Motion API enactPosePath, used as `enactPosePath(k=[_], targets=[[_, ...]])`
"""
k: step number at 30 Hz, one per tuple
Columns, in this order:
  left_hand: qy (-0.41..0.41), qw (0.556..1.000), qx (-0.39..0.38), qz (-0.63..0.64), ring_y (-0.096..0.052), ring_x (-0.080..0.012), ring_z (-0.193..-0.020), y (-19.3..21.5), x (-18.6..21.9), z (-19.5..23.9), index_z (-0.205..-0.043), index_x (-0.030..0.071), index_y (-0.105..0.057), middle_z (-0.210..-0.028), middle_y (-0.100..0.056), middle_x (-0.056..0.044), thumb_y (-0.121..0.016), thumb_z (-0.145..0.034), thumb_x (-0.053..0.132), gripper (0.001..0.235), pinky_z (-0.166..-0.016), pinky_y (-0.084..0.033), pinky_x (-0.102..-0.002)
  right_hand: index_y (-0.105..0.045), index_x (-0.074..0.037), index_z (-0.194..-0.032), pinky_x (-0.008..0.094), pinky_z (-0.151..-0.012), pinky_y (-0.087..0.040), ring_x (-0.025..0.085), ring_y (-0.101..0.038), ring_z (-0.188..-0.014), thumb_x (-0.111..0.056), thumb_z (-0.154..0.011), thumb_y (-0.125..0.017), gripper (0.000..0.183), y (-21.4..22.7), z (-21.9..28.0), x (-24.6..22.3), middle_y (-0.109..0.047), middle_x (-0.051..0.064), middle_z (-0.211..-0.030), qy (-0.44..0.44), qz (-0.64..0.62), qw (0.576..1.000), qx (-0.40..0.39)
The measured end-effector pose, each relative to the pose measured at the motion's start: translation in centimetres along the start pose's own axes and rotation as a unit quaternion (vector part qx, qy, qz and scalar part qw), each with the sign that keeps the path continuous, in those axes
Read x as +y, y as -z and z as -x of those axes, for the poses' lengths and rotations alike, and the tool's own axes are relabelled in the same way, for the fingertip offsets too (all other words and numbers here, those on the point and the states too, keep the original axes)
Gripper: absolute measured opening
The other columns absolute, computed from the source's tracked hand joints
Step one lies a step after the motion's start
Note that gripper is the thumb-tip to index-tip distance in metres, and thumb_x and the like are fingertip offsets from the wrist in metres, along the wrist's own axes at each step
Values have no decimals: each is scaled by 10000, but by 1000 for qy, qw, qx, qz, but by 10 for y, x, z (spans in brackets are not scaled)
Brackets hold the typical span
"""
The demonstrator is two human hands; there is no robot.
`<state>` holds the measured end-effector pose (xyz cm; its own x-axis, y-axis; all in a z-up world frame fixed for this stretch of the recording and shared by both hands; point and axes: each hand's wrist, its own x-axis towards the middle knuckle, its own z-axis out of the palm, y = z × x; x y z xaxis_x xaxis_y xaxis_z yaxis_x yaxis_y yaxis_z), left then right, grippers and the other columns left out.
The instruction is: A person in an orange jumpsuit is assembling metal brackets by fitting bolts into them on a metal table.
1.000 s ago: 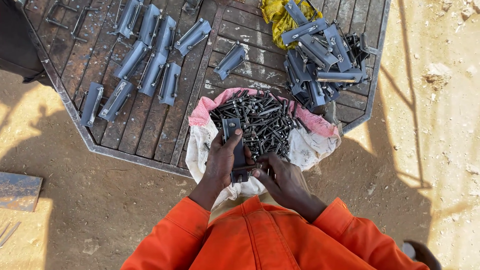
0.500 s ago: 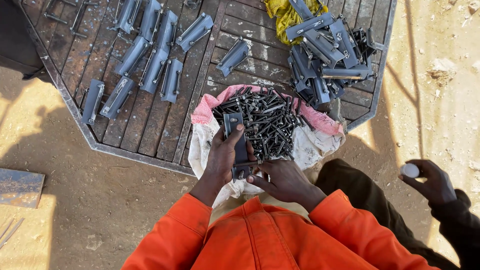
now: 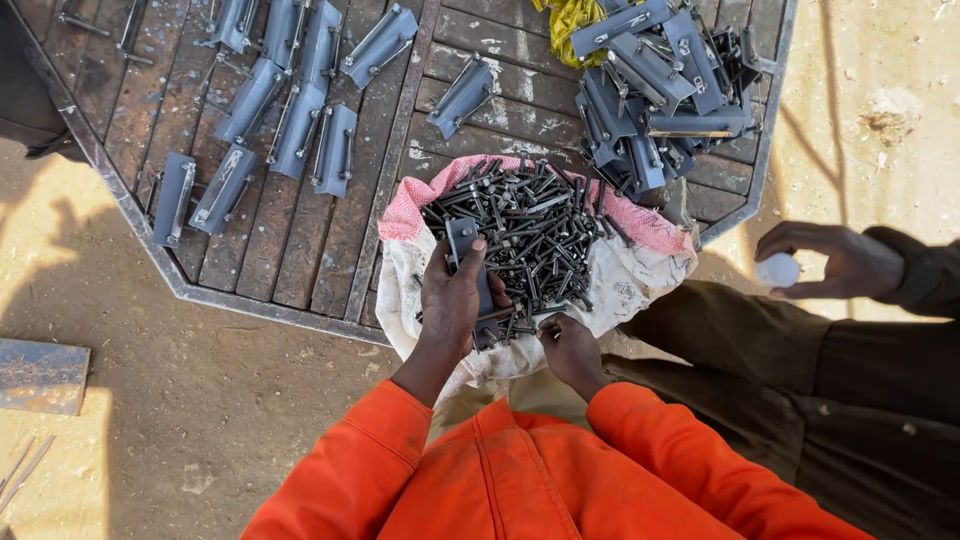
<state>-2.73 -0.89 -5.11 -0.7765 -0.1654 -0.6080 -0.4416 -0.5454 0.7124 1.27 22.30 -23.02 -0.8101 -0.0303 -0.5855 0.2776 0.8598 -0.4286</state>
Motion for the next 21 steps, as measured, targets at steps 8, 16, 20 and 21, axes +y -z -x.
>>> enactPosePath(k=[8,16,20,21], targets=[[20,999,46,7,-707,-320,-502,2,-5,2,-1262,81,-519,-637,-673,-210,-628,-1016,309,352,-459,-670,-445,-737,-120,-995,529,-839,-582,393,-736,-947,-218,-905,-711,136,-8,-3,-12,-750,137,-962,15,-82,994,70],[23,998,64,7,-707,-316,-493,10,-6,8,-1195,94,-504,-629,-670,-215,-634,-1014,301,304,-432,-650,-443,-606,-20,-1120,447,-787,-621,304,-763,-866,-241,-852,-781,388,-44,-4,-23,-674,132,-976,-55,-273,960,32],[18,998,61,9,-708,-317,-496,9,-3,13,-1173,80,-523,-631,-668,-223,-625,-1020,284,275,-431,-643,-433,-482,56,-1143,323,-693,-661,228,-730,-797,-34,-936,-721,328,-54,-3,-27,-627,151,-933,-74,-499,864,-4],[17,998,61,9,-708,-317,-496,11,-5,12,-1173,80,-523,-631,-668,-223,-625,-1020,284,275,-431,-643,-433,-482,56,-1143,323,-693,-661,228,-730,-797,-34,-936,-721,328,-51,0,-36,-627,151,-933,-73,-498,864,-4]])
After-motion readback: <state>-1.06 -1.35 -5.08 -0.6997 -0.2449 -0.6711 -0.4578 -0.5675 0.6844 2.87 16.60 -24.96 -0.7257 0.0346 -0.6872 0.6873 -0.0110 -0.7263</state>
